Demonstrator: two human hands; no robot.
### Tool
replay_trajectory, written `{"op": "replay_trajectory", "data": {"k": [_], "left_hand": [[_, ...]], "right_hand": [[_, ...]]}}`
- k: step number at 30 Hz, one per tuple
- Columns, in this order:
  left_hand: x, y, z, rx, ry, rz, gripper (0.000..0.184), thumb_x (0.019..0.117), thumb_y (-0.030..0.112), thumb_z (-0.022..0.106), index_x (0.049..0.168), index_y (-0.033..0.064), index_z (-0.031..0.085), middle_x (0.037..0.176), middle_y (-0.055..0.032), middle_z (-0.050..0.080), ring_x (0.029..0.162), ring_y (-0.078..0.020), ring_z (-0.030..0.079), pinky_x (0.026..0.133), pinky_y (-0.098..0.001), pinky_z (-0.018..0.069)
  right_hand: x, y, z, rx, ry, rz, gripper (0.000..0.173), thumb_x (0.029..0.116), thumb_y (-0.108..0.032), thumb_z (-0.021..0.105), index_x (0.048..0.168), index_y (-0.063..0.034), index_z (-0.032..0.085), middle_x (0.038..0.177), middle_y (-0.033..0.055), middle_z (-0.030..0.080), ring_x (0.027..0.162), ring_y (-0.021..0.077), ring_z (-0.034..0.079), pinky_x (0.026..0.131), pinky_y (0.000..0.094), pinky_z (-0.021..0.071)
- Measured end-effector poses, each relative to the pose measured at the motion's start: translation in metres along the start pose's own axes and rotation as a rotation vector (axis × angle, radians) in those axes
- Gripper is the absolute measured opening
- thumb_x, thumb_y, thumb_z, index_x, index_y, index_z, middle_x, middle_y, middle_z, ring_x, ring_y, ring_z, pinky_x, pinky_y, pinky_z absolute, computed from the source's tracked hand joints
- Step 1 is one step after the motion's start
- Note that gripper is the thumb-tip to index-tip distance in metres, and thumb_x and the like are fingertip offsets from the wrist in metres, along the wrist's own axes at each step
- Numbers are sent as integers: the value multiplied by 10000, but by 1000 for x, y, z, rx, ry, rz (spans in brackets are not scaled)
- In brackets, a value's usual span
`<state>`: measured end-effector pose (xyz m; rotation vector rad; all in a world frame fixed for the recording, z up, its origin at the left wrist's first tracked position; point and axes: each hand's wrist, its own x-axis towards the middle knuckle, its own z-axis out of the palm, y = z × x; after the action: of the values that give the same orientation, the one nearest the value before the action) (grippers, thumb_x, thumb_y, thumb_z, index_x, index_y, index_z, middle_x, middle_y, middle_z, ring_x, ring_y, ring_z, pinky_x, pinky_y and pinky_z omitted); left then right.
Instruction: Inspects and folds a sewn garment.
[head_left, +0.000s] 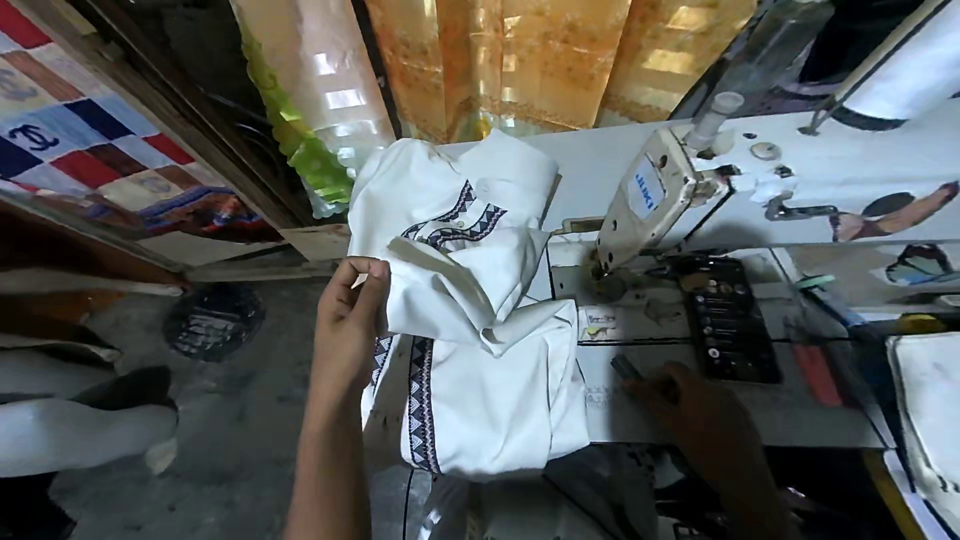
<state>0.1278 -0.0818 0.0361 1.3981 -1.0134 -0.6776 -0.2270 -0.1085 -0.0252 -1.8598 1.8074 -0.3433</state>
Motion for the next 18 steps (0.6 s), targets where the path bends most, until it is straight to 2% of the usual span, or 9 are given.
{"op": "replay_trajectory", "data": {"k": [2,4,7,9,11,12,14,16,18], "left_hand": [[-3,-2,-3,-5,-27,-46,100,1056,166,503,1008,205,581,732,132,597,559,60,517,524,-105,451],[-7,0,-6,10,-104,-95,124,971,89,619,1073,158,627,783,103,685,635,28,622,584,-142,534],[-7,4,-5,51,-213,-76,94,935,48,682,990,118,715,781,57,697,620,-4,622,570,-167,540],[-4,16,-5,9,-256,-5,144,1010,95,576,985,167,698,757,84,669,605,16,603,554,-154,528],[-1,38,-6,-68,-263,70,171,1058,163,496,1065,224,656,796,106,680,636,29,632,573,-151,556],[0,51,-7,-80,-248,128,172,1071,190,485,1099,240,647,818,113,685,648,35,638,577,-143,557],[6,74,-11,-55,-198,270,159,1081,200,477,1113,258,621,863,150,662,695,61,623,617,-111,539],[15,91,-15,-54,-127,391,182,1069,145,480,1087,255,624,900,178,680,762,64,645,689,-121,558],[24,100,-18,-42,-91,438,186,1066,111,465,1076,231,607,906,169,675,776,51,652,710,-137,570]], "right_hand": [[0,-8,0,57,112,-72,425,954,-326,713,1090,72,653,798,260,650,699,461,637,617,658,476],[0,-23,6,118,236,-302,372,969,-289,672,1049,74,683,820,217,677,687,363,661,618,552,534],[10,-53,30,153,311,-729,286,943,-292,686,1039,-31,752,985,153,731,903,315,702,787,462,581],[18,-76,47,126,302,-904,312,937,-332,699,1146,-107,752,1151,119,723,1087,352,665,899,529,537],[28,-93,55,146,285,-953,268,935,-312,695,1133,-142,756,1158,72,726,1158,339,641,964,558,490],[32,-99,54,229,288,-948,200,948,-287,690,1060,-139,765,1082,47,742,1132,293,653,979,515,491],[34,-107,38,461,242,-914,169,975,-262,672,978,-110,745,964,16,733,1020,141,656,945,343,507],[32,-110,10,603,155,-881,217,1005,-283,634,992,-83,717,967,-9,716,960,-13,646,889,175,523],[31,-112,-14,657,110,-817,222,1012,-284,608,1002,-82,698,949,-71,701,902,-110,620,815,97,516]]}}
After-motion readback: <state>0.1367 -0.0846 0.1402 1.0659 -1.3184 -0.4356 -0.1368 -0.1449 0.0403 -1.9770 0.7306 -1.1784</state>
